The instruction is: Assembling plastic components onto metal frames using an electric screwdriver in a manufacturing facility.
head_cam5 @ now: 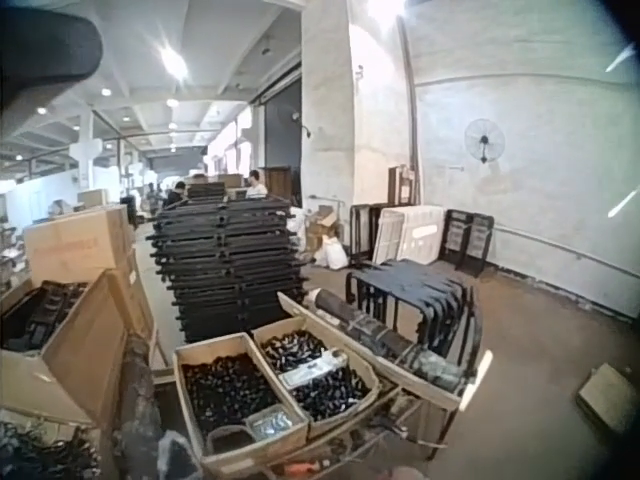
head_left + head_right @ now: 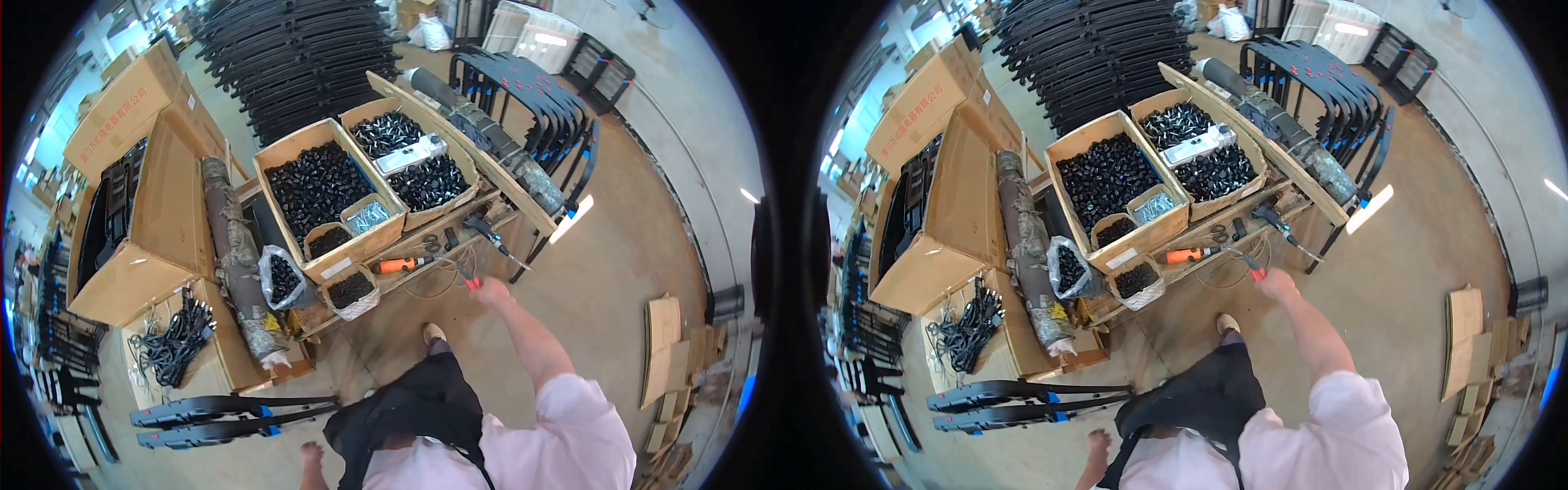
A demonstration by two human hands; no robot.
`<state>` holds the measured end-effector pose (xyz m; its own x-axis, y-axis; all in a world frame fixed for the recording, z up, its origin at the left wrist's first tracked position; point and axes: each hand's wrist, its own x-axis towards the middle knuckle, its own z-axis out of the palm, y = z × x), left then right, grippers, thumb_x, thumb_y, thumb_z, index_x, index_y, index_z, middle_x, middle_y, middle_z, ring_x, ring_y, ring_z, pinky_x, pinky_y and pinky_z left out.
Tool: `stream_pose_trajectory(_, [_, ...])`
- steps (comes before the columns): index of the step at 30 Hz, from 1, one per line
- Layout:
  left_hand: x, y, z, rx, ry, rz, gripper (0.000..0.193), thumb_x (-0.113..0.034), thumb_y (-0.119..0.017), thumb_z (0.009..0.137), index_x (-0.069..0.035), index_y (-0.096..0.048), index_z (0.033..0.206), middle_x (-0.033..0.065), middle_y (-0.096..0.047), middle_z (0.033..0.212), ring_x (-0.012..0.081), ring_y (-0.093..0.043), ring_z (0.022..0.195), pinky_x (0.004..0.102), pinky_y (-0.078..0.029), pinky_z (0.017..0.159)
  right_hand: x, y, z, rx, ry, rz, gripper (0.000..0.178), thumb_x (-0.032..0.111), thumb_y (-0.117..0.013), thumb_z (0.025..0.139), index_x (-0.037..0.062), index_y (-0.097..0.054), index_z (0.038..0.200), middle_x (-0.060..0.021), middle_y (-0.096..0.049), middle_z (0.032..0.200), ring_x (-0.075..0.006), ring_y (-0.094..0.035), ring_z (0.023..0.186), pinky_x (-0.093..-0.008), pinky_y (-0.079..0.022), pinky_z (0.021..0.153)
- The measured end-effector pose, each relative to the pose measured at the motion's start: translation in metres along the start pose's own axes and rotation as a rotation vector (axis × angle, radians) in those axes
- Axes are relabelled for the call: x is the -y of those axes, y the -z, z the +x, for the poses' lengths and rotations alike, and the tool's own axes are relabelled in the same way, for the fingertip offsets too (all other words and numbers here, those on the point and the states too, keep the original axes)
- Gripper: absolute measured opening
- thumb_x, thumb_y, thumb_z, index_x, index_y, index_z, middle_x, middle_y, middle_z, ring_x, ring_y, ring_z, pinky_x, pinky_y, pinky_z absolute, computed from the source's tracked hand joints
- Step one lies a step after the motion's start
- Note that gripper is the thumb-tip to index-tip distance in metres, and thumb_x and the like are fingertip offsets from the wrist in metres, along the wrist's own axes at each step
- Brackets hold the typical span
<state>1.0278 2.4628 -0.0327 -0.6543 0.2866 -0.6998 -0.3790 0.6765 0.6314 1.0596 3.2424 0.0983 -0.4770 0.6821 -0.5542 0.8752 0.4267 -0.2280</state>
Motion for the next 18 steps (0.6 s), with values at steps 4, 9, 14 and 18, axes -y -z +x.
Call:
stream_pose_trajectory(4, [-0.040, -0.071, -0.064, -0.099, 0.075, 0.003, 0.026, -0.028, -0.057, 0.102, -0.016, -0.072, 0.120, 0.0083, -0.073, 0.119, 0.0253, -0.068, 0.115, 0.0443, -0.057, 0.091, 0.037, 0.068, 0.078, 0.081, 0.159, -0.220, 0.048, 0.039, -0.078, 0.084, 0.0071, -0.074, 0.119, -0.0216, -0.074, 0.122, -0.0363, -0.072, 0.114, -0.0477, -0.057, 0.099])
stream_pose_trajectory(9, [-0.092, -0.112, -0.113, -0.207, 0.158, 0.104, 0.029, -0.028, -0.058, 0.103, -0.012, -0.071, 0.123, 0.0119, -0.074, 0.117, 0.0253, -0.071, 0.108, 0.0419, -0.059, 0.088, 0.061, 0.068, 0.144, 0.094, 0.456, -0.338, 0.041, 0.034, -0.065, 0.095, 0.0090, -0.071, 0.127, -0.0206, -0.074, 0.122, -0.0370, -0.070, 0.119, -0.0483, -0.056, 0.100])
stream_pose_trajectory(14, [-0.100, -0.187, -0.133, -0.284, 0.207, 0.173, 0.033, -0.029, -0.058, 0.104, -0.008, -0.070, 0.127, 0.0155, -0.075, 0.115, 0.0252, -0.074, 0.100, 0.0396, -0.060, 0.085, 0.052, 0.058, 0.177, -0.075, 0.618, -0.199, 0.034, 0.017, -0.061, 0.091, 0.0069, -0.071, 0.122, -0.0233, -0.071, 0.123, -0.0394, -0.070, 0.116, -0.0489, -0.056, 0.099])
stream_pose_trajectory(18, [-0.105, -0.279, -0.097, -0.309, 0.194, 0.215, 0.036, -0.029, -0.059, 0.105, -0.005, -0.069, 0.130, 0.0184, -0.076, 0.113, 0.0252, -0.076, 0.094, 0.0378, -0.062, 0.082, 0.035, 0.063, 0.198, -0.110, 0.621, -0.156, 0.036, 0.016, -0.061, 0.090, 0.0063, -0.070, 0.123, -0.0229, -0.070, 0.121, -0.0396, -0.070, 0.114, -0.0494, -0.057, 0.099])
